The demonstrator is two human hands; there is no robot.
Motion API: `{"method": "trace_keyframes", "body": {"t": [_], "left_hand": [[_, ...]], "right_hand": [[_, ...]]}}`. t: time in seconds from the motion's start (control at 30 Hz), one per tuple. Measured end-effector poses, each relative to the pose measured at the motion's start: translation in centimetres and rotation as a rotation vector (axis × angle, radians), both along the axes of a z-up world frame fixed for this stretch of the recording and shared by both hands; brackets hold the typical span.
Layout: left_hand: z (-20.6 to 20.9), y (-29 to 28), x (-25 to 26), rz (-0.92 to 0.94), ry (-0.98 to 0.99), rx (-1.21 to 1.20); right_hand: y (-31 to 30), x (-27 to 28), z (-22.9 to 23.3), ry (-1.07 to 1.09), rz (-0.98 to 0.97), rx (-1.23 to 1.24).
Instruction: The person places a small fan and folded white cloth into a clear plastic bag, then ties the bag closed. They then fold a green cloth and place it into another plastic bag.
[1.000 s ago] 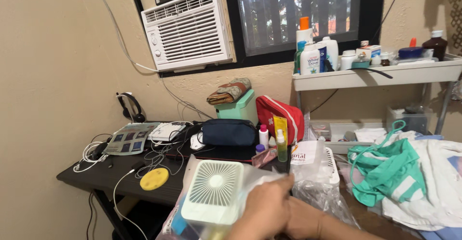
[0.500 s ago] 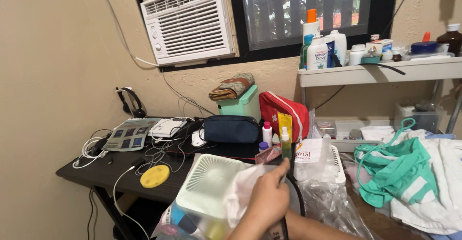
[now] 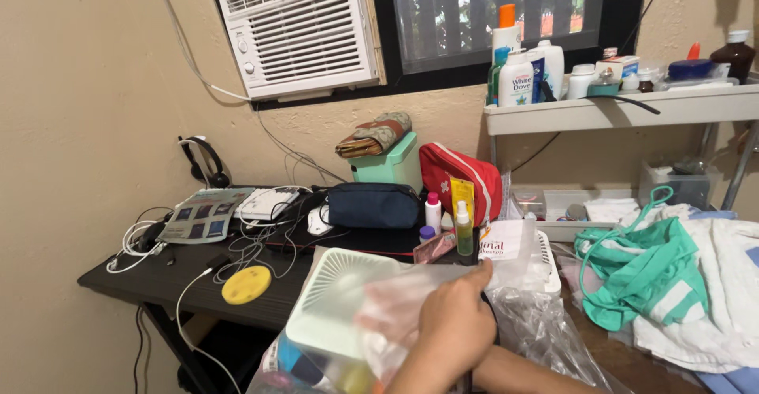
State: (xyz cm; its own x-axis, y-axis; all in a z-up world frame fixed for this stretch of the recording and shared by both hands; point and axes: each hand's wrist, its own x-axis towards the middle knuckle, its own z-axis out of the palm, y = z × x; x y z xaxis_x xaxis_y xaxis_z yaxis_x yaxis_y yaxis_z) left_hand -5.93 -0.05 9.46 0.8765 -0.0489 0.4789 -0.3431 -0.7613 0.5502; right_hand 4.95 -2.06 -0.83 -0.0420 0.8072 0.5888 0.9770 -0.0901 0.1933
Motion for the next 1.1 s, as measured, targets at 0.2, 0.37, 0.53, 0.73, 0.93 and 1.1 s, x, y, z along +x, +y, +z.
{"method": "trace_keyframes", "body": {"t": [0.2,0.37,0.53,0.73,0.93,1.1], "left_hand": [[0.2,-0.1,1.3,0.058,0.051,-0.020],[0.4,1.8,2.1,0.104,0.067,-0.166],[0.3,3.5,3.0,0.096,0.108,-0.255],[0.3,2.8,3.2,0.044,0.031,-0.273],[0.8,2.1,2.4,0.070,0.078,-0.225],[1.2,2.3,1.8,0.033,0.114,-0.196]], "right_hand": [[0.0,1.9,-0.3,-0.030,0.034,-0.073],[-4.3,1.6,-1.2,1.026,0.062,-0.043],[-8.7,-0.8,1.5,0.485,-0.141,0.257],[-8.2,-0.9,1.1,0.903,-0.716,0.068],[-5.7,1.8,-0.9,0.884,-0.546,0.168],[-5.9,2.9,1.7,0.712,-0.440,0.325]]}}
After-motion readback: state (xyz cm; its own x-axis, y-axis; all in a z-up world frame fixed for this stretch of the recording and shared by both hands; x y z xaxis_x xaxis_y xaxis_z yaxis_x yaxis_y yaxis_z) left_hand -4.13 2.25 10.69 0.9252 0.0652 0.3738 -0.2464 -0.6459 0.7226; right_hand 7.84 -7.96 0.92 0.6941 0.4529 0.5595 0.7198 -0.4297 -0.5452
